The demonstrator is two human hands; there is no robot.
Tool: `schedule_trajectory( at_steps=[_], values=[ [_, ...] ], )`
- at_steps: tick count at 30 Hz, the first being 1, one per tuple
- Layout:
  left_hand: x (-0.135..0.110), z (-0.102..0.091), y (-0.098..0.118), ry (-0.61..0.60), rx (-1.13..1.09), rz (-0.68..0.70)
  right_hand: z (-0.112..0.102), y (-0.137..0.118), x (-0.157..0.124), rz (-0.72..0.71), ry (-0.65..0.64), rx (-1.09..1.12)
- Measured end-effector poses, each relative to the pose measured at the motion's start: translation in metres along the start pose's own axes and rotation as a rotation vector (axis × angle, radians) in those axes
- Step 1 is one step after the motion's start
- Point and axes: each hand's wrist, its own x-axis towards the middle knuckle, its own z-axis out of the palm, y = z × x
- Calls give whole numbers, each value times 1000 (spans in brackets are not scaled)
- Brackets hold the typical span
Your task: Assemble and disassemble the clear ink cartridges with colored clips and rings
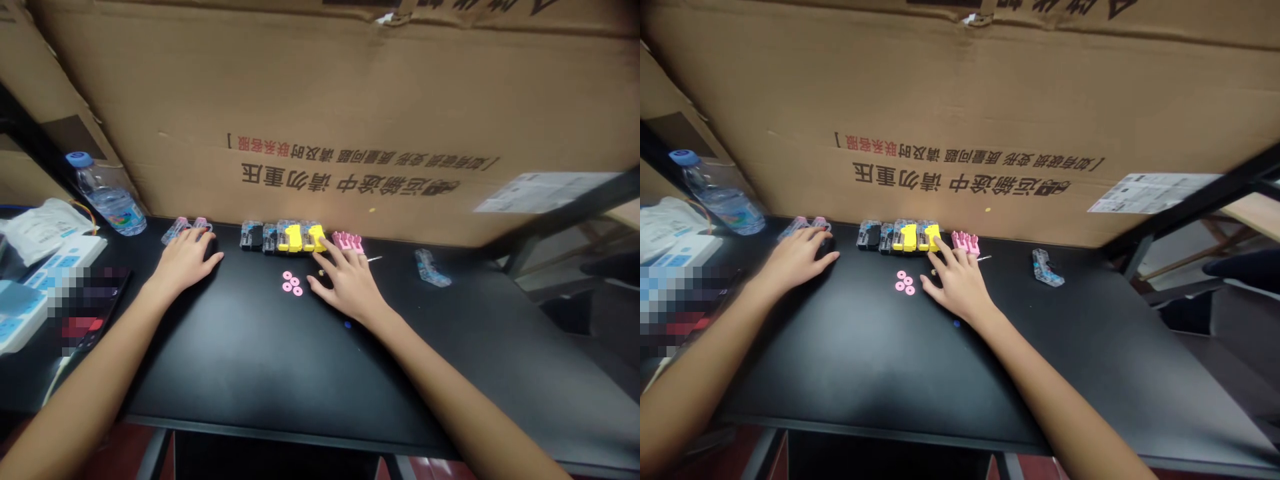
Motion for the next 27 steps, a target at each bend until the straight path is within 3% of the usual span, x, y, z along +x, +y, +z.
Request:
schedule_trajectory(
  at_steps=[8,14,18,20,24,27],
  values=[
    [-2,2,-1,-28,20,-21,-4,-3,2,25,-67,-175],
    [-2,-3,4,63,-18,30,-19,9,1,69,131,-166],
    [-7,-15,36,285,-264,260,-36,4,-2,-50,356,-8],
    [-13,-18,59,360,-421,400,-41,-6,-4,-167,402,91],
    [-25,-14,94,372,-609,601,-44,-34,-8,-349,357,275],
    [-28,-8,102,363,-745,719,-43,-48,-8,-331,311,456]
  ],
)
